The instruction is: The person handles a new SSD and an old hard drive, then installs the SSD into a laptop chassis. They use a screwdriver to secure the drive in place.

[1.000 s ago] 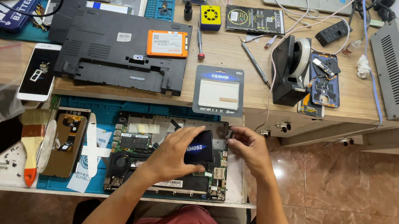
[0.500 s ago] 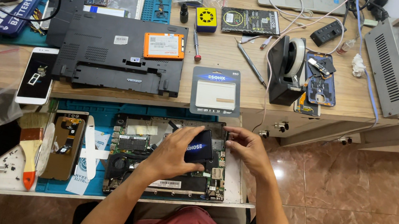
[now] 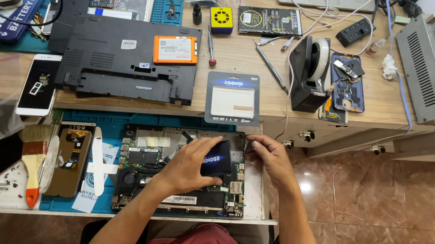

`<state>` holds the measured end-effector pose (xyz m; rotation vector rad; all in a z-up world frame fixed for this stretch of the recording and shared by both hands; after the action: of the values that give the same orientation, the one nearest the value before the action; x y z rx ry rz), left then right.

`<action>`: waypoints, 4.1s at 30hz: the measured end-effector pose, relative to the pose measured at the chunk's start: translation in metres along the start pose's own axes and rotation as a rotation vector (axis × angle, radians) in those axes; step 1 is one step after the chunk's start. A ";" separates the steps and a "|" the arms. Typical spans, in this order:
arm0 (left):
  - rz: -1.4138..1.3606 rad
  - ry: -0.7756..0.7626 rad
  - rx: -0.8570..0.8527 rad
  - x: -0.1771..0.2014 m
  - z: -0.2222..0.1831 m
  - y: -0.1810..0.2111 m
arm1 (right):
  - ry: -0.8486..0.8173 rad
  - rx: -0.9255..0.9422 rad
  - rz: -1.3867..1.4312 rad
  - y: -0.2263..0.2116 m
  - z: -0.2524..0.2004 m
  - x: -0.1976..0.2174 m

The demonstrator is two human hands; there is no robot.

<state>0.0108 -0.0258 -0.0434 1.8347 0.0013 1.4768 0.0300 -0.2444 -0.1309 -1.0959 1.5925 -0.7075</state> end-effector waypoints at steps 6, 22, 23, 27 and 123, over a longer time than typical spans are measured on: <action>0.019 -0.003 0.004 0.003 0.000 0.005 | 0.011 0.012 -0.017 -0.007 -0.005 -0.007; -0.501 0.112 0.186 0.020 0.002 -0.020 | 0.013 0.028 -0.037 -0.002 -0.007 -0.004; -0.646 0.062 0.239 0.019 0.004 -0.022 | 0.014 0.031 -0.040 -0.002 -0.007 -0.004; -0.820 -0.016 0.338 0.018 0.012 -0.020 | 0.020 0.047 -0.048 -0.017 -0.017 -0.016; -0.496 0.232 0.247 -0.019 0.018 -0.029 | 0.189 0.086 -0.034 -0.004 -0.003 -0.018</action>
<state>0.0325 -0.0237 -0.0754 1.6737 0.7275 1.3577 0.0297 -0.2295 -0.1190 -1.0196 1.6892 -0.9163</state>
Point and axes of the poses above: each hand's wrist, its own z-axis towards the middle knuckle, its own x-axis out of the back of the hand, y = z × x, the point moved 3 cm from there along z, towards the middle knuckle, and after that the axes turned 15 degrees about z, right-handed, at the moved point
